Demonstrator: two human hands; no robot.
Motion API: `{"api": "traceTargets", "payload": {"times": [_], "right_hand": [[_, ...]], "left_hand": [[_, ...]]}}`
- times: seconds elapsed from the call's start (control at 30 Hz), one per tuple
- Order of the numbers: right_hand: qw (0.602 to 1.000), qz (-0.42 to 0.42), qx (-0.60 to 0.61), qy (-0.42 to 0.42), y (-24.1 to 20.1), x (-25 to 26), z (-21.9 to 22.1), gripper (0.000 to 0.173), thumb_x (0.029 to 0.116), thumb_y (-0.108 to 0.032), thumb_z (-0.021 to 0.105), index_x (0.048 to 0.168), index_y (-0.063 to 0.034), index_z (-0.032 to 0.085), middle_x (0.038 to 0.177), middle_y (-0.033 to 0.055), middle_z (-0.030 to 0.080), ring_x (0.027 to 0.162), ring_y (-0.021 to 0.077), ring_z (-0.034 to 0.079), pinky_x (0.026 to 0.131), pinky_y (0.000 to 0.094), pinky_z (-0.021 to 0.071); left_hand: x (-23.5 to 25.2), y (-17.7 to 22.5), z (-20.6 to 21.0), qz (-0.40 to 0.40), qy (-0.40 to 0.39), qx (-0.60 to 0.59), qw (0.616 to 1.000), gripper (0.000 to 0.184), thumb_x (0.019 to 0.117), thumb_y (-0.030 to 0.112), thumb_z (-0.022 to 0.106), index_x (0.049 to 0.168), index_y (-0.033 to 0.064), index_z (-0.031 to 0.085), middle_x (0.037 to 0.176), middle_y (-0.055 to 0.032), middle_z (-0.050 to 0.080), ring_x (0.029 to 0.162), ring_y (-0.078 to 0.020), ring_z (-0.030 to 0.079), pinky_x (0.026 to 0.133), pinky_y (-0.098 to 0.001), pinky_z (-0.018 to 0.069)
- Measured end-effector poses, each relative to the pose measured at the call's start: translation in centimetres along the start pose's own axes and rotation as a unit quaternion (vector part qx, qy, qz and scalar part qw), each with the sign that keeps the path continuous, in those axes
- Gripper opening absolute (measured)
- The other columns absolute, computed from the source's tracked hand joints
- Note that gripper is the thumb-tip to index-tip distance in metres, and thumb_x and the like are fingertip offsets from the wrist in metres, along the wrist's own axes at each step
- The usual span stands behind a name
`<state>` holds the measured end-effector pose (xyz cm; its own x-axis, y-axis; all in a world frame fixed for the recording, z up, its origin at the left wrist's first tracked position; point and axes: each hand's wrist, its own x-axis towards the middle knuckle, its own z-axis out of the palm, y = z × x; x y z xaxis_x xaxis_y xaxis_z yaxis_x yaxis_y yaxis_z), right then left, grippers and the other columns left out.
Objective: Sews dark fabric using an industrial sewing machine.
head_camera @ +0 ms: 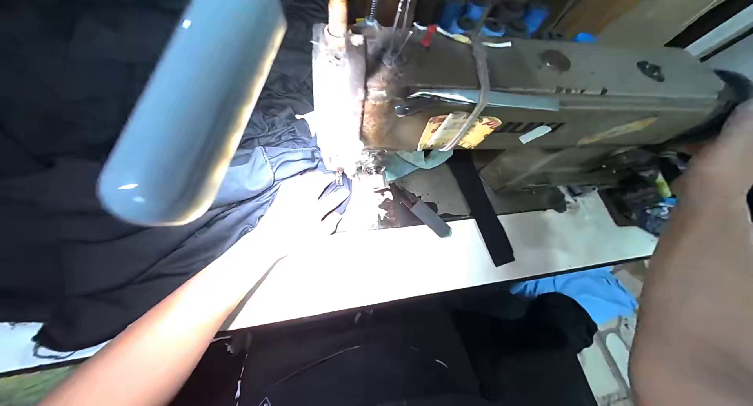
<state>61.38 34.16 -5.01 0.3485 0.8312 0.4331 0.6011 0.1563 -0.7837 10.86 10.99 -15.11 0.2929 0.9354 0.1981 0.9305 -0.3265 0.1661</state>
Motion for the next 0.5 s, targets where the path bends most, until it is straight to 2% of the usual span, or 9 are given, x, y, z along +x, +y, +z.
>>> {"api": "traceTargets", "payload": {"times": [0.1,0.17,0.23,0.27,0.33,0.37,0.4,0.43,0.5], "right_hand": [[0.997,0.004,0.073,0.033,-0.4,-1.9,1.5,0.050,0.1129,-0.033,0.026,0.140,0.0050,0.045,0.121,0.0080,0.059,0.099,0.0029,0.063,0.089,0.0233,0.0540],[0.982,0.019,0.181,0.050,1.0,-2.6,2.8,0.045,0.1134,-0.028,0.023,0.142,0.0014,0.041,0.112,0.0029,0.060,0.092,0.0045,0.064,0.086,0.0259,0.0556],[0.972,0.028,0.230,0.047,1.6,-2.3,3.0,0.042,0.1135,-0.029,0.023,0.138,-0.0018,0.045,0.107,0.0013,0.063,0.092,0.0075,0.067,0.087,0.0298,0.0570],[0.973,0.025,0.224,0.043,1.6,-2.0,2.6,0.042,0.1132,-0.030,0.025,0.134,-0.0020,0.048,0.106,0.0008,0.065,0.092,0.0077,0.067,0.086,0.0304,0.0573],[0.986,0.019,0.163,0.024,0.9,-1.5,1.6,0.043,0.1124,-0.032,0.028,0.132,-0.0016,0.050,0.106,0.0000,0.062,0.088,0.0045,0.065,0.082,0.0269,0.0567],[0.993,0.022,0.117,0.019,0.4,-1.1,1.1,0.043,0.1118,-0.034,0.030,0.130,-0.0015,0.051,0.105,0.0002,0.060,0.085,0.0031,0.064,0.079,0.0253,0.0563],[0.997,0.027,0.072,0.012,-0.1,-0.8,0.7,0.044,0.1109,-0.035,0.031,0.129,-0.0008,0.052,0.107,0.0021,0.059,0.087,0.0032,0.063,0.080,0.0259,0.0559],[0.999,0.033,0.034,0.005,-0.5,-0.3,0.3,0.045,0.1097,-0.036,0.034,0.129,-0.0005,0.054,0.111,0.0048,0.060,0.092,0.0046,0.064,0.084,0.0279,0.0563],[0.998,0.053,-0.026,-0.010,-1.0,1.1,-0.3,0.047,0.1074,-0.040,0.038,0.126,-0.0011,0.058,0.116,0.0092,0.061,0.100,0.0096,0.063,0.090,0.0348,0.0551]], "left_hand": [[0.1,-0.8,-0.4,0.037,0.000,0.000,0.999,0.049,0.0985,0.038,0.045,0.135,0.0143,0.068,0.144,-0.0224,0.057,0.134,-0.0423,0.054,0.105,-0.0633,0.0417],[0.0,-1.5,-0.4,0.058,0.010,0.016,0.998,0.053,0.0986,0.040,0.041,0.132,0.0112,0.069,0.142,-0.0227,0.059,0.132,-0.0426,0.056,0.102,-0.0625,0.0443],[0.0,-2.2,-0.8,0.058,0.014,0.034,0.998,0.051,0.0965,0.034,0.040,0.130,0.0104,0.070,0.136,-0.0210,0.063,0.126,-0.0418,0.061,0.094,-0.0611,0.0497],[0.0,-2.7,-1.0,0.056,0.018,0.039,0.998,0.048,0.0948,0.027,0.042,0.129,0.0093,0.071,0.131,-0.0213,0.065,0.119,-0.0430,0.063,0.089,-0.0610,0.0519],[0.2,-3.6,-1.3,0.032,0.022,0.029,0.999,0.037,0.0905,0.005,0.055,0.124,0.0049,0.071,0.125,-0.0234,0.067,0.111,-0.0473,0.064,0.088,-0.0615,0.0518],[0.4,-4.1,-1.0,0.008,0.027,0.040,0.999,0.030,0.0919,0.000,0.060,0.118,0.0050,0.073,0.120,-0.0214,0.069,0.106,-0.0455,0.064,0.085,-0.0579,0.0532],[0.9,-4.7,-0.6,-0.013,0.033,0.061,0.997,0.024,0.0934,0.000,0.062,0.113,0.0053,0.074,0.108,-0.0198,0.068,0.100,-0.0439,0.064,0.078,-0.0548,0.0541],[1.4,-5.0,-0.5,-0.032,0.029,0.081,0.996,0.021,0.0941,0.003,0.062,0.111,0.0060,0.073,0.103,-0.0189,0.068,0.097,-0.0430,0.065,0.073,-0.0536,0.0542],[2.4,-5.3,-1.0,-0.061,0.010,0.098,0.993,0.025,0.0912,0.014,0.059,0.111,0.0081,0.074,0.104,-0.0166,0.070,0.100,-0.0404,0.066,0.074,-0.0542,0.0536]]}}
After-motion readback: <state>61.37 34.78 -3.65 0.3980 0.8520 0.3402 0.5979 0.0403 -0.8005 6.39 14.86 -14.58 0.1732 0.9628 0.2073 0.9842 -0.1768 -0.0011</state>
